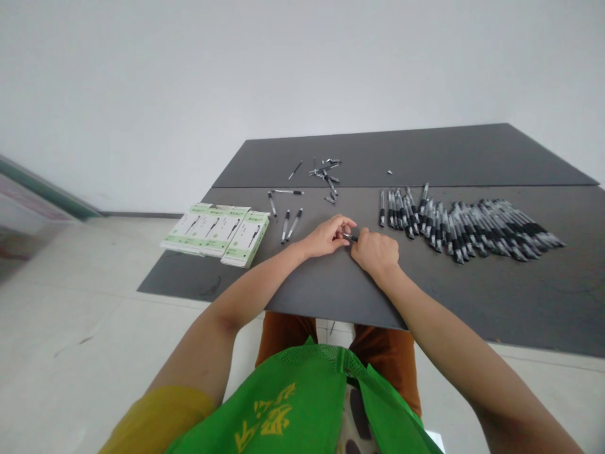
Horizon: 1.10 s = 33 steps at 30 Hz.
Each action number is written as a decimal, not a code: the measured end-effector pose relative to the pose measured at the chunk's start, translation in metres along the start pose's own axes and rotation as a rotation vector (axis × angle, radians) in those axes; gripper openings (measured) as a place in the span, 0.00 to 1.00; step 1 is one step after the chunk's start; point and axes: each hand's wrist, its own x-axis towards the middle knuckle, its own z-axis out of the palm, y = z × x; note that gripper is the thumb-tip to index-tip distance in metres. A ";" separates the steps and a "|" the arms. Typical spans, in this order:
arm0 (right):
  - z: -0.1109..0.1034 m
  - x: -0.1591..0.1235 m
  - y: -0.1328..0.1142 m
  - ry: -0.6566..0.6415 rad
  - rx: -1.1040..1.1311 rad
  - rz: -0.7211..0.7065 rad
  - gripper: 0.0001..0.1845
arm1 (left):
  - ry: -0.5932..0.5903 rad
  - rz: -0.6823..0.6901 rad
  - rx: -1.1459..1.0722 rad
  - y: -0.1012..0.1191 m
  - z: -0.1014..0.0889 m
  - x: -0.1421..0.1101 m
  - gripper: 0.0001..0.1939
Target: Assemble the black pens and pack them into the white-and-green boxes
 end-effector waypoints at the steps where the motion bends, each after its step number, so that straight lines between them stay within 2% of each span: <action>1: 0.000 0.000 0.000 0.001 0.001 0.001 0.16 | -0.015 0.045 0.014 -0.001 -0.002 0.001 0.20; 3: 0.000 0.001 0.001 0.008 0.000 -0.001 0.16 | -0.044 0.114 0.063 -0.001 -0.004 0.002 0.16; 8: 0.002 0.001 0.002 0.025 0.008 -0.014 0.16 | -0.060 0.122 0.231 0.003 0.000 0.002 0.22; 11: 0.002 0.002 0.002 0.033 0.007 -0.011 0.17 | 0.070 0.157 0.233 0.000 0.005 0.001 0.19; 14: 0.001 0.002 0.001 0.031 0.008 -0.001 0.17 | 0.260 0.180 0.267 -0.004 0.005 0.000 0.32; 16: 0.000 0.002 0.001 0.018 0.012 0.010 0.17 | 0.307 0.168 0.309 -0.004 0.003 0.001 0.35; 17: -0.001 0.001 0.000 0.013 0.014 0.014 0.17 | 0.295 0.153 0.331 -0.003 0.001 0.001 0.31; 19: -0.001 0.001 0.000 0.012 0.017 0.020 0.16 | 0.198 0.133 0.373 0.001 -0.002 0.003 0.21; 21: -0.001 0.001 0.000 0.011 0.019 0.022 0.16 | 0.086 0.129 0.420 0.006 -0.003 0.004 0.18; 23: -0.001 0.001 0.000 0.007 0.020 0.024 0.16 | 0.044 0.122 0.481 0.010 -0.003 0.004 0.16; 26: -0.002 0.002 0.000 -0.008 0.020 0.024 0.16 | 0.056 0.131 0.525 0.011 -0.002 0.005 0.13; 30: -0.005 0.002 0.001 -0.025 0.013 0.018 0.17 | 0.104 0.187 0.421 0.005 -0.002 0.004 0.13; 33: -0.007 0.002 0.002 -0.055 0.021 0.018 0.18 | 0.136 0.180 0.413 0.004 -0.002 0.003 0.13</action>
